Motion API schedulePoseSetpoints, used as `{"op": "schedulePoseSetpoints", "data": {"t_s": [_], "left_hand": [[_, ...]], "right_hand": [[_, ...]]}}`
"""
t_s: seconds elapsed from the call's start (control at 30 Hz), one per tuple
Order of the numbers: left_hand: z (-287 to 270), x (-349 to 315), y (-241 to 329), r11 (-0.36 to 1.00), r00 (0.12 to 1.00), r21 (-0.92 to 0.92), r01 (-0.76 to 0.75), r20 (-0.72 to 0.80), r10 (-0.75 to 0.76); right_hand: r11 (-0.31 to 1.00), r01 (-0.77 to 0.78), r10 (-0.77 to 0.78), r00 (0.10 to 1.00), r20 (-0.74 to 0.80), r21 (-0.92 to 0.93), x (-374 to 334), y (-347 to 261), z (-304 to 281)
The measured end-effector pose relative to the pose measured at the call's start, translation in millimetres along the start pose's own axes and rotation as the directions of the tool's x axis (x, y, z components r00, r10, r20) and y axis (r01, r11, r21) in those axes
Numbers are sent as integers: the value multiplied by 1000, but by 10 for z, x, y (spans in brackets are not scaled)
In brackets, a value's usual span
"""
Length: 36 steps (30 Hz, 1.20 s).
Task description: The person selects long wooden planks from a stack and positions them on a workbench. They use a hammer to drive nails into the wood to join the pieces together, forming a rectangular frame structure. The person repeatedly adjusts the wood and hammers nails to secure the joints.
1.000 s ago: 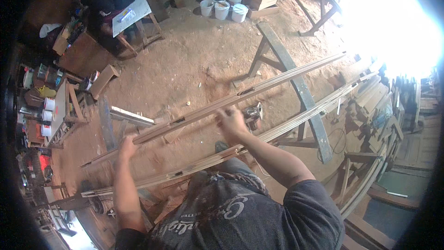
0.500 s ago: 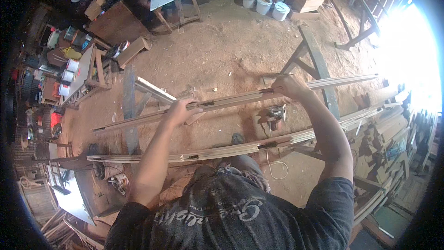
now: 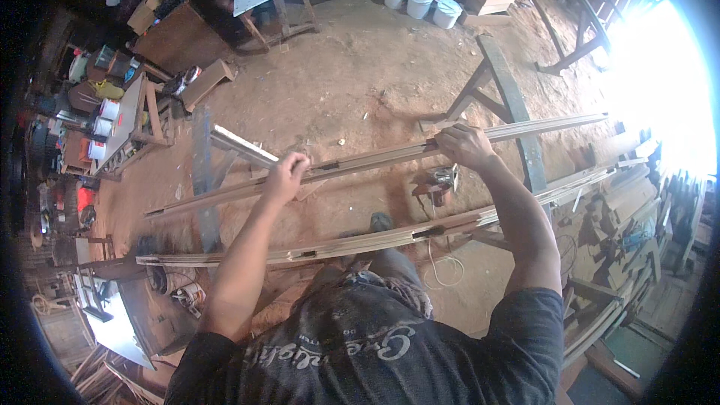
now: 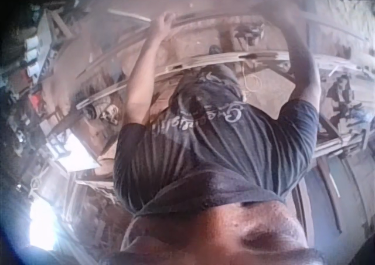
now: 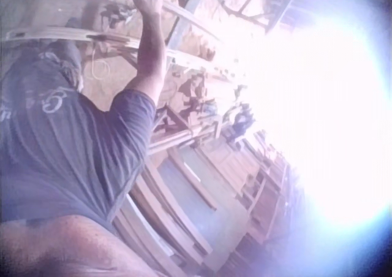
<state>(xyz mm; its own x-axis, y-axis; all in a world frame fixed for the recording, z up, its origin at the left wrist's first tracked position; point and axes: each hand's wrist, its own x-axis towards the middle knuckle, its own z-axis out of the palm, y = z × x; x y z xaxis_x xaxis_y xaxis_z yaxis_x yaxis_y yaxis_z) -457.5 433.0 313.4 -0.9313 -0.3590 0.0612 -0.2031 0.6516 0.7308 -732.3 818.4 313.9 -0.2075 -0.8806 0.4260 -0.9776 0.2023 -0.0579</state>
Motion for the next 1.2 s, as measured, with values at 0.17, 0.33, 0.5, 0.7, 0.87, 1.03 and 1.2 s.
{"op": "schedulePoseSetpoints", "data": {"t_s": [0.17, 0.33, 0.5, 0.7, 0.87, 1.03, 1.2], "left_hand": [[-23, 97, -256, 939, 919, -204, 277, -228, -321], [-1, 128, 84, 987, 986, 160, 19, -165, 7], [-293, 191, 287, 837, 875, 537, -106, 450, -178], [-229, -53, 79, 925, 790, 309, -221, 614, -16], [-54, -150, 18, 920, 821, 381, 88, 495, -284], [-66, 8, 109, 953, 616, 294, 79, 737, -279], [-222, -108, 182, 877, 792, 481, -9, 539, -287]], "right_hand": [[992, -126, 126, 992, -28, 3, -13, -23, 109], [558, -727, 822, 550, -147, 400, -61, 135, 186], [155, -517, 962, -114, -247, 842, -22, -32, -200], [-601, -205, 773, -396, 496, 773, -179, -973, 627], [-698, 84, 561, -553, 616, 711, 104, -1190, 615], [-755, -70, 343, -889, 302, 652, -219, -682, 1184], [-435, 564, 417, -564, 713, 701, -350, -612, 837]]}}
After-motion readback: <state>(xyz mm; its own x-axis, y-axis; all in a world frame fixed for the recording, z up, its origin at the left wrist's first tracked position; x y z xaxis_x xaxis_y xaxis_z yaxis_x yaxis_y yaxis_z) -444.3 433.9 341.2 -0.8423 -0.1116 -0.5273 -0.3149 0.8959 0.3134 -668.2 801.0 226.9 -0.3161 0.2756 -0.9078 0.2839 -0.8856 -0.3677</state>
